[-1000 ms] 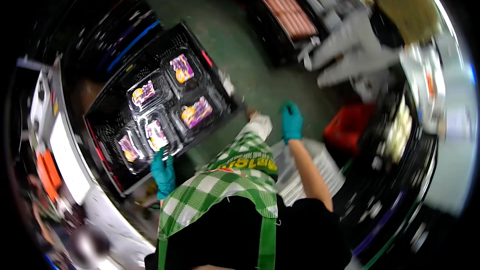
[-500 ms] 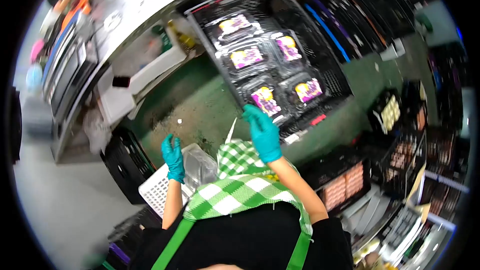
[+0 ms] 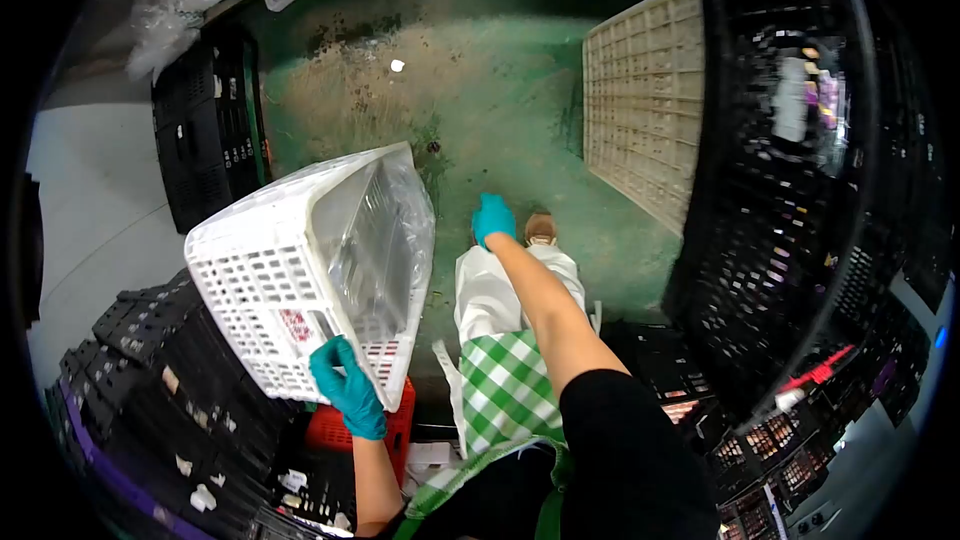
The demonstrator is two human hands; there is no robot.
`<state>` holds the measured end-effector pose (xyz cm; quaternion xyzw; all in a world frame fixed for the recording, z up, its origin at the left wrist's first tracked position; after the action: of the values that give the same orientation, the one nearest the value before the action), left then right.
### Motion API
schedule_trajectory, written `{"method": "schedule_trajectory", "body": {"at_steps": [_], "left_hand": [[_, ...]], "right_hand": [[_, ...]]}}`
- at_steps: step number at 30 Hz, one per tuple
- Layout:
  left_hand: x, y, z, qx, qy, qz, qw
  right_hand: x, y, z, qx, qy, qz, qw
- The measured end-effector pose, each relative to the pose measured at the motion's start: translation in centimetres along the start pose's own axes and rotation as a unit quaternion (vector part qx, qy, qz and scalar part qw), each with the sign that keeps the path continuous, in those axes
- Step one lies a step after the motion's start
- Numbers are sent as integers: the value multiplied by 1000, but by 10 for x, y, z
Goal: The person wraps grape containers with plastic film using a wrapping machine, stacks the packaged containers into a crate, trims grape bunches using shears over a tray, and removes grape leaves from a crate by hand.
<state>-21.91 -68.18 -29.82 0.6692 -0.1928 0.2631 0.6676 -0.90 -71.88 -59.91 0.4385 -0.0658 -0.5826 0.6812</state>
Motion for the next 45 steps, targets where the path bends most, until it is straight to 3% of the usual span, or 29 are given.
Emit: {"method": "schedule_trajectory", "body": {"at_steps": [1, 2, 6, 10, 12, 13, 16, 19, 21, 22, 24, 27, 30, 34, 36, 39, 42, 44, 45], "left_hand": [[-4, -5, -10, 29, 17, 4, 999], [-22, -11, -22, 57, -54, -23, 997], [-14, -36, -82, 116, -75, 29, 990], [-6, -47, -137, 65, -176, -28, 982], [5, -62, -171, 64, -238, -131, 960], [8, -72, -185, 68, -256, -104, 959], [6, -96, -203, 24, -183, -87, 979], [-6, -102, -202, 73, -226, -154, 959], [-19, -98, -202, 71, -88, -154, 981], [-22, -101, -202, 66, -77, -171, 980], [-26, -109, -205, 45, -118, -191, 974], [-27, -122, -207, 21, -138, -211, 967], [-26, -128, -209, 5, -136, -225, 965], [-22, -129, -212, -5, -135, -231, 963], [-21, -129, -212, -10, -135, -234, 963], [-18, -129, -214, -17, -134, -239, 962], [-14, -127, -214, -22, -139, -244, 959], [-10, -124, -214, -23, -142, -248, 958], [-9, -123, -212, -22, -145, -248, 958]], "right_hand": [[2, -5, -17, -9, -26, 18, 999], [4, -16, -36, -19, -9, 35, 999], [-19, -41, -63, -57, 74, 87, 992], [-32, -35, -59, -82, 74, 114, 987], [-24, -51, -77, -112, 73, 131, 982], [-13, -68, -91, -124, 82, 139, 979], [7, -123, -138, -131, 121, 168, 970], [5, -172, -184, -104, 171, 185, 962], [-4, -211, -213, -82, 212, 185, 956], [-9, -225, -221, -44, 265, 226, 936], [-19, -244, -230, 37, 362, 300, 882], [-3, -267, -243, 62, 391, 276, 876], [24, -262, -246, -189, 432, 325, 820], [33, -264, -254, -156, 440, 214, 858], [3, -247, -258, -117, 444, 144, 877], [-30, -246, -286, -65, 298, 91, 948], [-11, -246, -278, 31, 499, 221, 837], [16, -272, -267, -106, 498, 322, 798], [29, -279, -269, -139, 427, 231, 863]]}}
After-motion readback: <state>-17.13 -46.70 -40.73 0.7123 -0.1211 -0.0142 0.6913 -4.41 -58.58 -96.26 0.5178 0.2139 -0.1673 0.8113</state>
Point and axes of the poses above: each hand's wrist, its own z-axis away from the middle knuckle, its own y-axis out of the back of the hand, x = y × z, the point moved 1 cm from there along -z, towards the middle knuckle, and after that the axes turned 7 degrees about x, right-handed, at the moved point
